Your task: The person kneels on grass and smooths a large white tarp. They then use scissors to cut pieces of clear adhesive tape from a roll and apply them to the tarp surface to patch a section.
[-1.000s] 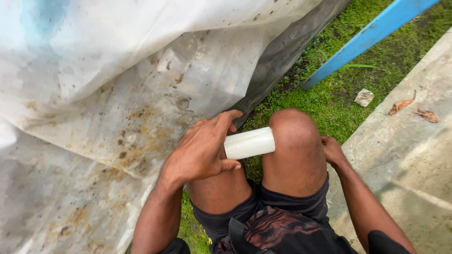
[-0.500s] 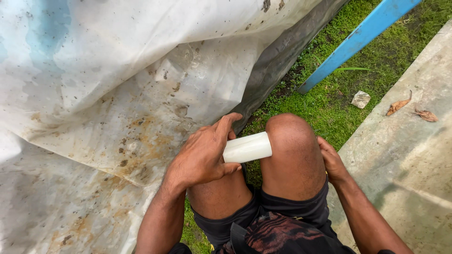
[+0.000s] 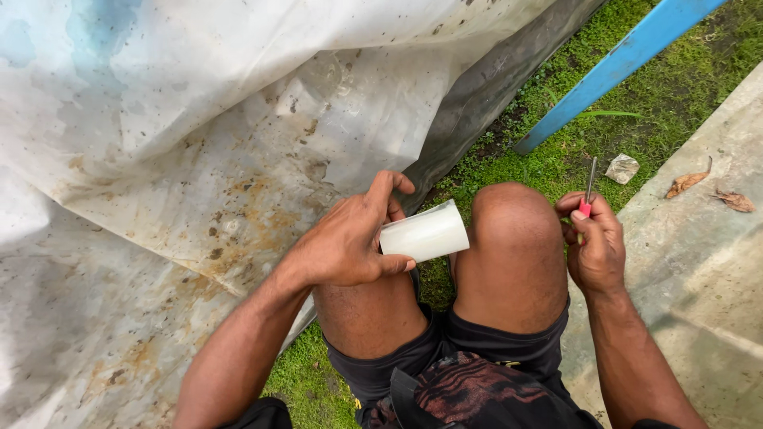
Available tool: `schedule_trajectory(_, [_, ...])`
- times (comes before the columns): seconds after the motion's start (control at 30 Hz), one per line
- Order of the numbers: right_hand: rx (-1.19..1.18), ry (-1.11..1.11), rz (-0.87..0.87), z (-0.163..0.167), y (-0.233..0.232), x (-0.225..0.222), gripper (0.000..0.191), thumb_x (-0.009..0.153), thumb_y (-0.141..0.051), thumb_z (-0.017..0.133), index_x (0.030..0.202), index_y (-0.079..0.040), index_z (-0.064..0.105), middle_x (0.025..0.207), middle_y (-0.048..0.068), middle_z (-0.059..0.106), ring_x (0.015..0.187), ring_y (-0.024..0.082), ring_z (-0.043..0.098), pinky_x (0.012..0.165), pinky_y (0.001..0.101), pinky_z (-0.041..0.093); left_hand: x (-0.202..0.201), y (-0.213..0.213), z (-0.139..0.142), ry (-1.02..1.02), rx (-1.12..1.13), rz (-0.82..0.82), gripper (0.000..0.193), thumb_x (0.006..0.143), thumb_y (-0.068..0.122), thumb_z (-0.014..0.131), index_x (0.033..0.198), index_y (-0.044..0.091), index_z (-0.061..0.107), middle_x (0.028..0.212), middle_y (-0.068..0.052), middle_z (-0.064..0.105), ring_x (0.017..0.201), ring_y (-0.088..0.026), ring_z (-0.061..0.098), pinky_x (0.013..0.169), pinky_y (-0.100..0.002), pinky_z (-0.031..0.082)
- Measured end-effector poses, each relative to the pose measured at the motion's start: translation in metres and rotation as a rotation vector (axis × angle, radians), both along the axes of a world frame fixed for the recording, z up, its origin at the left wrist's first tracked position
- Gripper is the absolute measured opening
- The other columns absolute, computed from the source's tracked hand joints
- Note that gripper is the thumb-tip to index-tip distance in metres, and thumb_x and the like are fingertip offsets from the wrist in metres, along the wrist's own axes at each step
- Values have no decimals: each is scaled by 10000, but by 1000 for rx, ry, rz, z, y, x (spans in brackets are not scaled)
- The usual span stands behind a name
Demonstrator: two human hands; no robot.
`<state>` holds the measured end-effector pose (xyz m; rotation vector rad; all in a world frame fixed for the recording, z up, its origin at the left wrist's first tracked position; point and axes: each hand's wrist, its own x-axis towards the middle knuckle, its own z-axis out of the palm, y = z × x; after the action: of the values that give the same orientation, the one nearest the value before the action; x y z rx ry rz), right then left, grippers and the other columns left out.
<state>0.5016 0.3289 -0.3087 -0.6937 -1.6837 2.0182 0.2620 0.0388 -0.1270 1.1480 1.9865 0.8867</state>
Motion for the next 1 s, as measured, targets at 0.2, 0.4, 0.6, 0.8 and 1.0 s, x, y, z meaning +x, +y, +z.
schedule_trajectory(0.2, [381, -21, -40, 44, -18, -15, 252, 1089, -74, 452, 1163, 46, 661, 1257, 71, 596, 1029, 100, 606, 825, 246, 531, -4, -1, -3, -63, -54, -93, 900, 653, 287, 933, 1342, 43, 407, 979, -162, 730, 844, -325, 726, 765, -467, 541])
schedule_trajectory(0.4, [363, -74, -52, 50, -24, -25, 265, 1197, -150, 494, 1333, -6, 671, 947, 23, 665, 808, 51, 566, 746, 209, 463, -1, 7, -6, -21, -94, -173, 928, 681, 313, 938, 1368, 56, 369, 982, -178, 723, 947, -387, 712, 810, -513, 521])
schedule_trajectory(0.6, [347, -50, -41, 61, -26, -29, 261, 1191, -140, 522, 1379, 13, 619, 961, 52, 669, 694, 62, 525, 634, 235, 416, -1, 9, -13, 96, -25, -236, 1006, 604, 325, 979, 1346, 51, 357, 940, -176, 720, 943, -409, 687, 862, -523, 500])
schedule_trajectory(0.8, [-103, 82, 8, 76, -15, -36, 137, 1180, -63, 530, 1252, 33, 597, 951, 164, 680, 644, 162, 607, 623, 297, 501, -17, 9, -19, 7, -37, -285, 965, 656, 387, 948, 1362, 34, 395, 965, -135, 728, 977, -338, 723, 861, -470, 541])
schedule_trajectory(1.0, [-4, 115, 166, 96, -7, -32, 202, 1073, 78, 596, 1268, 30, 573, 1070, 210, 688, 724, 177, 640, 644, 292, 524, -18, 6, -21, 59, -25, -227, 987, 585, 378, 990, 1314, 28, 423, 984, -161, 700, 973, -363, 691, 814, -471, 536])
